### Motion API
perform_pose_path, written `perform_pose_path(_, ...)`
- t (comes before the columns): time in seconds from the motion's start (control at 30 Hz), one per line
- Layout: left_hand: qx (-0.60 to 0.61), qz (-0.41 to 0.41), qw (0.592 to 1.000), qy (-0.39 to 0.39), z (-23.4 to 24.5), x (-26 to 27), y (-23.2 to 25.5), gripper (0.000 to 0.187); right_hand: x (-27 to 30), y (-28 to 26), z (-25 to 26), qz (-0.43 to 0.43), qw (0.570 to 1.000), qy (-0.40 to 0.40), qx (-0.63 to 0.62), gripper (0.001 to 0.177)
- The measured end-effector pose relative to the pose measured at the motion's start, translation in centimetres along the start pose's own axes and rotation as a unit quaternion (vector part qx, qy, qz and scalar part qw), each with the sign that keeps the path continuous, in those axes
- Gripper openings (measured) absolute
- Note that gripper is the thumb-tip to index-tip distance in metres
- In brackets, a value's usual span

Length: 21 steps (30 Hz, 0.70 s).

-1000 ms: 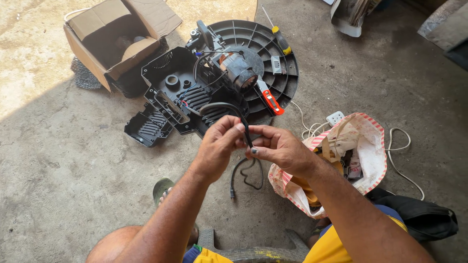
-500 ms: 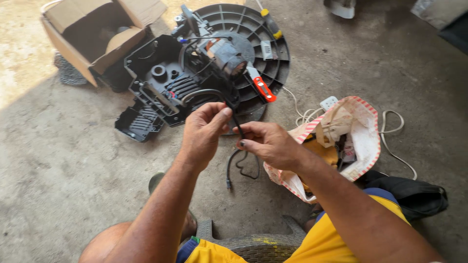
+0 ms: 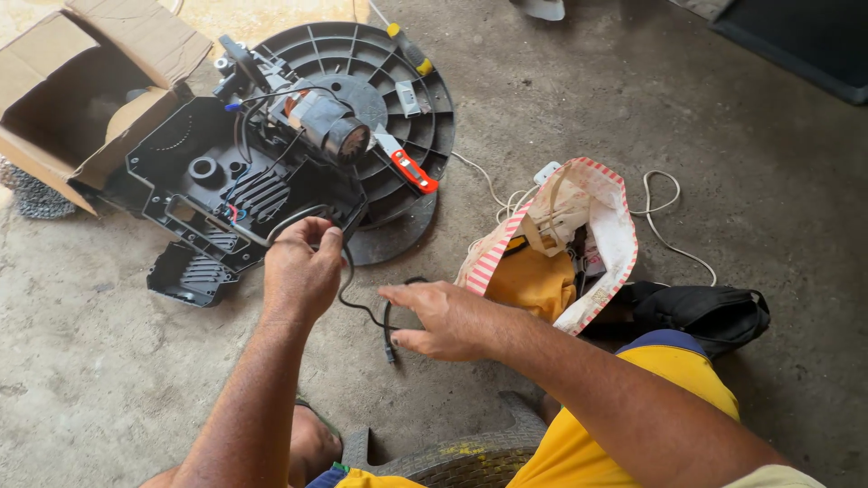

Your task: The person strips the outer insulation from a black power cord using a utility knife, then twists and wraps the exposed wires with electrical tape. The work is performed on a disassembled floor fan placed on the floor.

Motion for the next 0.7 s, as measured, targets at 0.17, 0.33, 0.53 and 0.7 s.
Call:
perform_pose_path(0.17, -0.01, 0.022, 1.0, 0.011, -0.4, -0.3, 0.0, 0.027, 3.8, 1.5, 0.1, 0.029, 0.992, -0.075, 0.094, 0.061)
perform_pose_path(0.33, -0.017, 0.01, 1.0, 0.006, -0.6, 0.2, -0.1, 0.027, 7.0, 3.6, 2.0, -0.008, 0.989, -0.042, 0.141, 0.057)
perform_pose_path(0.53, -0.063, -0.014, 0.998, -0.002, -0.1, 1.7, -0.5, 0.028, 9.8, 4.9, 5.4, -0.07, 0.988, 0.028, 0.135, 0.039)
perform_pose_path(0.7, -0.078, -0.021, 0.996, -0.028, 0.3, 2.4, -1.4, 0.031, 10.5, 3.5, 6.2, -0.073, 0.984, 0.036, 0.161, 0.046)
Point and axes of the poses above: each hand's wrist, its own x-axis away from the middle knuckle, its own z-axis out of the back of the hand, y = z × x, the point moved 2 cm from there along -x, towards the middle knuckle, and after that the axes turned 12 degrees about y, right-handed, at the moved point
